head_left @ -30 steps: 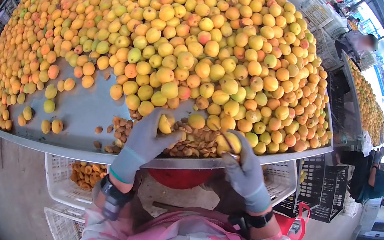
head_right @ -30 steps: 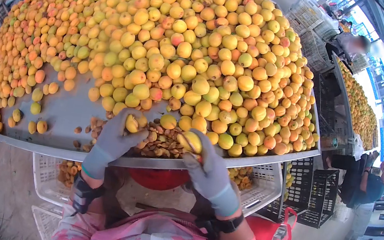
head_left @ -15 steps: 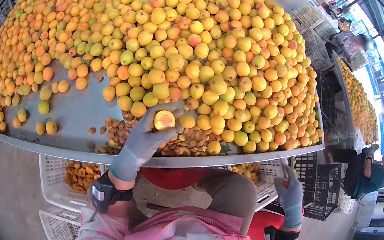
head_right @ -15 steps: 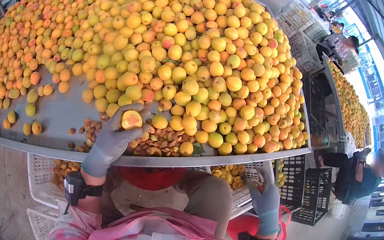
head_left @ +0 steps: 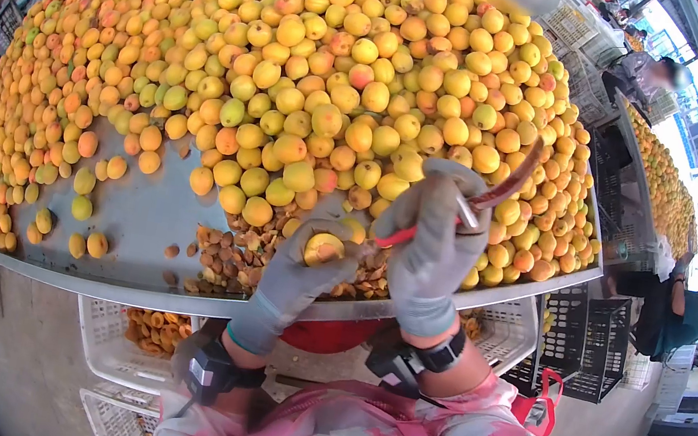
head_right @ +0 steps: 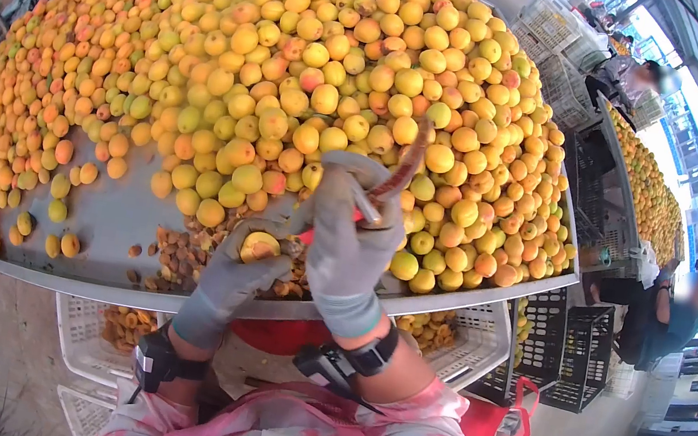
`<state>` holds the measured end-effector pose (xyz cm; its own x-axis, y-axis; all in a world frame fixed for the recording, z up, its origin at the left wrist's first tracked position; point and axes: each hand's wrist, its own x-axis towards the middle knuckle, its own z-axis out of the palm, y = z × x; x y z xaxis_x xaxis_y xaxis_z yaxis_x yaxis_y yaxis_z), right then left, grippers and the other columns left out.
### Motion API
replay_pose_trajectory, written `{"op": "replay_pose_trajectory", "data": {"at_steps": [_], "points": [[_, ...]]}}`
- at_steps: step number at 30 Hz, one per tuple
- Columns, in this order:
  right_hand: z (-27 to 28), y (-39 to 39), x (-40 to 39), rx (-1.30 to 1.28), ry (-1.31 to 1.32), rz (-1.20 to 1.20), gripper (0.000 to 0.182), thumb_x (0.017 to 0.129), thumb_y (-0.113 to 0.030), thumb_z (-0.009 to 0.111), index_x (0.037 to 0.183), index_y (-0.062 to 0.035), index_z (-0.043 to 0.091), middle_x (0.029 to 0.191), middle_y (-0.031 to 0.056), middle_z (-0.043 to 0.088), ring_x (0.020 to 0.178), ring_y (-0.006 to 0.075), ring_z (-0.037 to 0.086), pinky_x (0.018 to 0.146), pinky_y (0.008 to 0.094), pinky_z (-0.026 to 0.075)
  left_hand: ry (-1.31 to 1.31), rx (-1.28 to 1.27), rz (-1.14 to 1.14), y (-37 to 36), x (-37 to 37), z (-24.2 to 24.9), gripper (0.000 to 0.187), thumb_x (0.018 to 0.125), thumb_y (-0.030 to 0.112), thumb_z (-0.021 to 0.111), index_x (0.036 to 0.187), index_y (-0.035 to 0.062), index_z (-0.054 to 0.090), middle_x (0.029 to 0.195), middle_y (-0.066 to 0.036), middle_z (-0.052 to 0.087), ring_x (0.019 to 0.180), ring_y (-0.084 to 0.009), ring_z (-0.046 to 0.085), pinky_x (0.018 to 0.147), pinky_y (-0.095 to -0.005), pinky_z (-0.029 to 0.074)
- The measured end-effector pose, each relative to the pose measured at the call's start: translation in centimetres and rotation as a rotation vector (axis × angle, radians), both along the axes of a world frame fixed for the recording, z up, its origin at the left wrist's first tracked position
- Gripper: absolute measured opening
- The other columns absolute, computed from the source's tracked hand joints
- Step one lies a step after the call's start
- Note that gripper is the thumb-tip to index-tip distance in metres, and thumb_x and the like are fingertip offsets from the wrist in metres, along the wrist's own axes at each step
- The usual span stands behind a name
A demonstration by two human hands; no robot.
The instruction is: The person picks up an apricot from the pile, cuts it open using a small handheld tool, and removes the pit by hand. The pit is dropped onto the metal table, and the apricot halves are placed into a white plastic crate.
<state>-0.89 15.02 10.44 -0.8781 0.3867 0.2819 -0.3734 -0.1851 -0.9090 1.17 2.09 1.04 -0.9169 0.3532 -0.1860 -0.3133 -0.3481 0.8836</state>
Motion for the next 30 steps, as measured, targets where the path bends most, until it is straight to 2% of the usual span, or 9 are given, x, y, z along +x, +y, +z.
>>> {"op": "replay_pose_trajectory", "data": {"at_steps": [3,11,13,14,16,19,25,27,30], "points": [[-3.0,-0.4,-1.3,0.158,0.044,-0.064,0.019,0.097,-0.018,0.057,0.105,-0.0008,0.057,0.061,0.0015,0.053,0.049,0.0083,0.046,0.044,0.0239,0.036,0.029,-0.054,0.055,0.4,-0.1,0.9,0.029,0.082,0.007,0.074,0.105,0.0061,0.057,0.089,-0.001,0.061,0.078,-0.0072,0.06,0.065,-0.0226,0.051],[-3.9,-1.7,-0.6,0.055,0.035,0.057,0.016,0.096,-0.013,0.055,0.104,-0.0002,0.057,0.068,0.001,0.056,0.055,0.0094,0.052,0.049,0.0235,0.042,-0.014,0.035,0.091,0.7,0.0,-0.7,0.031,0.08,0.006,0.074,0.106,0.005,0.056,0.093,-0.002,0.061,0.08,-0.008,0.06,0.069,-0.0231,0.052],[-4.4,-1.4,-0.4,0.644,0.281,-0.126,0.017,0.089,-0.003,0.06,0.103,0.0037,0.061,0.09,0.0057,0.065,0.069,0.0066,0.059,0.058,0.0209,0.048,0.023,0.057,0.098,0.7,0.2,-0.8,0.032,0.079,0.006,0.074,0.106,0.0046,0.056,0.094,-0.003,0.062,0.082,-0.0085,0.061,0.07,-0.0233,0.053],[-4.4,-1.7,-0.1,0.644,0.279,-0.122,0.017,0.089,-0.003,0.06,0.103,0.0037,0.061,0.09,0.0057,0.065,0.069,0.0066,0.059,0.058,0.0209,0.048,0.068,-0.018,0.106,0.6,0.3,-0.6,0.033,0.079,0.006,0.074,0.106,0.0043,0.056,0.096,-0.003,0.062,0.085,-0.0091,0.06,0.073,-0.0241,0.052],[-3.5,-2.6,0.3,0.016,0.056,0.125,0.015,0.091,-0.006,0.058,0.102,0.0029,0.06,0.087,0.005,0.064,0.063,0.0082,0.058,0.053,0.0223,0.046,0.114,-0.094,0.118,0.4,0.6,-0.9,0.034,0.079,0.007,0.075,0.107,0.0039,0.056,0.098,-0.003,0.062,0.087,-0.0096,0.059,0.075,-0.0249,0.052],[-3.1,-2.3,-0.2,-0.288,-0.117,0.238,0.017,0.094,-0.016,0.058,0.098,0.0001,0.058,0.071,0.0026,0.057,0.05,0.0099,0.051,0.045,0.0246,0.041,0.012,0.07,0.084,0.1,1.0,-1.6,0.037,0.078,0.009,0.076,0.109,0.0039,0.056,0.101,-0.003,0.062,0.09,-0.0106,0.058,0.079,-0.0261,0.05],[-3.8,-1.8,-1.9,-0.332,-0.155,0.314,0.035,0.1,-0.039,0.046,0.082,-0.0092,0.047,0.053,-0.0014,0.034,0.038,0.0104,0.035,0.036,0.0261,0.029,0.156,-0.185,-0.054,-1.0,0.9,0.0,0.034,0.081,0.011,0.075,0.11,0.0073,0.057,0.095,-0.004,0.061,0.082,-0.0104,0.058,0.07,-0.0241,0.049],[-3.8,-1.8,-1.8,-0.357,-0.12,0.348,0.035,0.1,-0.037,0.047,0.081,-0.0089,0.046,0.053,-0.0013,0.035,0.037,0.0106,0.035,0.035,0.0259,0.03,-0.358,0.115,-0.119,-1.1,0.9,1.4,0.032,0.083,0.01,0.073,0.111,0.0094,0.058,0.089,-0.003,0.061,0.071,-0.0089,0.057,0.057,-0.0206,0.045],[-2.8,-2.5,-1.4,-0.149,-0.206,0.262,0.034,0.1,-0.035,0.047,0.079,-0.0082,0.046,0.053,-0.0011,0.036,0.037,0.0106,0.036,0.035,0.0256,0.03,-0.457,0.379,-0.018,-0.4,1.0,0.0,0.033,0.085,0.007,0.07,0.115,0.0094,0.057,0.086,-0.004,0.063,0.062,-0.0072,0.055,0.047,-0.0183,0.038]]}}
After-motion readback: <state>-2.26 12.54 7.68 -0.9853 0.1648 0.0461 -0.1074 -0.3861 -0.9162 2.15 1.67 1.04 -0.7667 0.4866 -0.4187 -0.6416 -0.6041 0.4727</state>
